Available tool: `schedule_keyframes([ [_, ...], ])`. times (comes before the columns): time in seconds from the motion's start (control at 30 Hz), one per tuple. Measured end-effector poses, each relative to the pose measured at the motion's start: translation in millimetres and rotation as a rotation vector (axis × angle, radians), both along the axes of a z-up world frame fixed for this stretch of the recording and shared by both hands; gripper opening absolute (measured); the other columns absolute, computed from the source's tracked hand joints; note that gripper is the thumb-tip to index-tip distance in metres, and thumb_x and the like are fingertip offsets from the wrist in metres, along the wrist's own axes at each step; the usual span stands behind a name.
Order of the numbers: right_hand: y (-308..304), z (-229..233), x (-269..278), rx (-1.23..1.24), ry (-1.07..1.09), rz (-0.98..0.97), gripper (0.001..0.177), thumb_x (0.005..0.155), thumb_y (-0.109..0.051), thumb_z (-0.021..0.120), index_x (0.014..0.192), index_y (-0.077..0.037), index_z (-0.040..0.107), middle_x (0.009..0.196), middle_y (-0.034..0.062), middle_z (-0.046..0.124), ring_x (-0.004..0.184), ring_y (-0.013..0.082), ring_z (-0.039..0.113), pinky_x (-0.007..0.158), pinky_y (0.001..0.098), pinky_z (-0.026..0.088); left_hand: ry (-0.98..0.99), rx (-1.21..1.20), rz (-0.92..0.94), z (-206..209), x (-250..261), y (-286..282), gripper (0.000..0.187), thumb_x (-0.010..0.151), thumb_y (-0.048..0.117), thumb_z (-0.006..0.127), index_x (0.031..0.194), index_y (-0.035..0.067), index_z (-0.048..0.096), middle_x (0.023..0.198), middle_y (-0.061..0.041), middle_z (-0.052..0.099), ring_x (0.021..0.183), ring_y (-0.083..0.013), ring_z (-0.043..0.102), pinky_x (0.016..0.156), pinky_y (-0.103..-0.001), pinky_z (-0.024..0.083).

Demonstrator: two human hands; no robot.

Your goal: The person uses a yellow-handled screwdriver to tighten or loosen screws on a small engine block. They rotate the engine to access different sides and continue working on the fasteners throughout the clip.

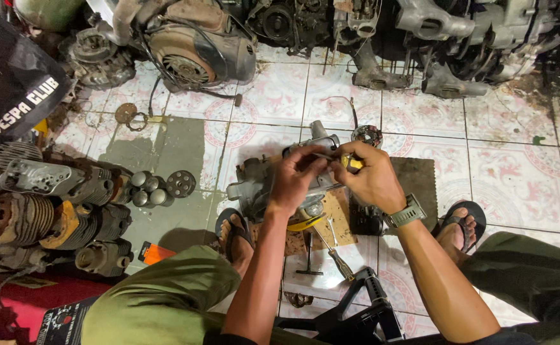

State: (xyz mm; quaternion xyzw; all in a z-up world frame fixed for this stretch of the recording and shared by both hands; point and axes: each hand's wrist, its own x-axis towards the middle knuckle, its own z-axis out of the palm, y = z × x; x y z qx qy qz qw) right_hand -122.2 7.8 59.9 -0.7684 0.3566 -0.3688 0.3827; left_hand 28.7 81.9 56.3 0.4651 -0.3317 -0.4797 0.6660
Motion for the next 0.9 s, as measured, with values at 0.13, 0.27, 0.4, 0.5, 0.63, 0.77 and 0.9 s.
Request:
schedule_keyframes([
  [0.13, 9, -1, 2, 0.046, -0.045, -0.078, 0.022, 0.071, -0.014, 0.079, 0.092, -0.015, 0.071, 0.069, 0.0037, 0.065, 0.065, 0.0150, 0.059, 0.057, 0.0284, 0.048, 0.011, -0.050, -0.014, -12, -11, -5, 0.017, 0.083, 0.001, 0.070, 0.100, 0.002, 0.067, 0.092, -0.013, 0.069, 0.083, -0.0133, 0.065, 0.075, -0.029, 0.057],
  [0.27, 13, 7, 1, 0.107, -0.102, -0.111, 0.022, 0.072, -0.008, 0.074, 0.093, -0.011, 0.069, 0.067, 0.0066, 0.061, 0.065, 0.0134, 0.055, 0.057, 0.0282, 0.046, 0.024, -0.049, -0.012, -5, -10, -5, 0.017, 0.088, 0.007, 0.064, 0.105, 0.001, 0.063, 0.097, -0.020, 0.067, 0.089, -0.0225, 0.066, 0.080, -0.036, 0.056],
  [0.4, 10, 0, -6, 0.154, -0.133, -0.099, 0.021, 0.077, -0.012, 0.071, 0.097, -0.011, 0.067, 0.076, 0.0071, 0.065, 0.070, 0.0119, 0.056, 0.062, 0.0282, 0.048, -0.054, -0.106, 0.027, 32, -6, 0, 0.017, 0.094, 0.017, 0.056, 0.107, 0.005, 0.056, 0.100, -0.015, 0.068, 0.094, -0.0183, 0.065, 0.082, -0.030, 0.054],
  [0.5, 11, 1, -8, 0.154, -0.143, -0.096, 0.021, 0.079, -0.013, 0.069, 0.100, -0.011, 0.065, 0.081, 0.0076, 0.068, 0.073, 0.0124, 0.058, 0.064, 0.0299, 0.049, -0.136, -0.166, 0.027, 39, -2, 1, 0.016, 0.096, 0.017, 0.051, 0.106, 0.005, 0.051, 0.100, -0.018, 0.067, 0.097, -0.0246, 0.066, 0.084, -0.035, 0.054],
  [0.63, 18, 18, -4, 0.024, -0.218, -0.062, 0.016, 0.080, -0.012, 0.069, 0.096, -0.009, 0.067, 0.067, 0.0084, 0.063, 0.060, 0.0126, 0.051, 0.053, 0.0294, 0.044, -0.406, -0.199, -0.018, 40, 10, 5, 0.019, 0.096, 0.019, 0.050, 0.108, 0.005, 0.055, 0.092, -0.014, 0.065, 0.089, -0.0185, 0.061, 0.076, -0.036, 0.054],
  [0.77, 17, 26, -6, -0.049, -0.245, -0.053, 0.019, 0.078, -0.015, 0.073, 0.095, -0.009, 0.066, 0.067, 0.0074, 0.064, 0.058, 0.0118, 0.053, 0.054, 0.0267, 0.046, -0.681, -0.235, 0.015, 54, 13, 11, 0.018, 0.095, 0.018, 0.053, 0.104, 0.008, 0.065, 0.091, -0.010, 0.062, 0.082, -0.0227, 0.064, 0.068, -0.032, 0.055],
  [0.9, 12, 30, -11, -0.105, -0.232, -0.036, 0.022, 0.076, -0.018, 0.076, 0.095, -0.010, 0.069, 0.072, 0.0076, 0.068, 0.060, 0.0140, 0.058, 0.056, 0.0289, 0.049, -0.838, -0.235, 0.029, 56, 19, 12, 0.017, 0.093, 0.017, 0.054, 0.104, 0.013, 0.067, 0.088, -0.007, 0.059, 0.072, -0.0206, 0.062, 0.062, -0.031, 0.053],
])
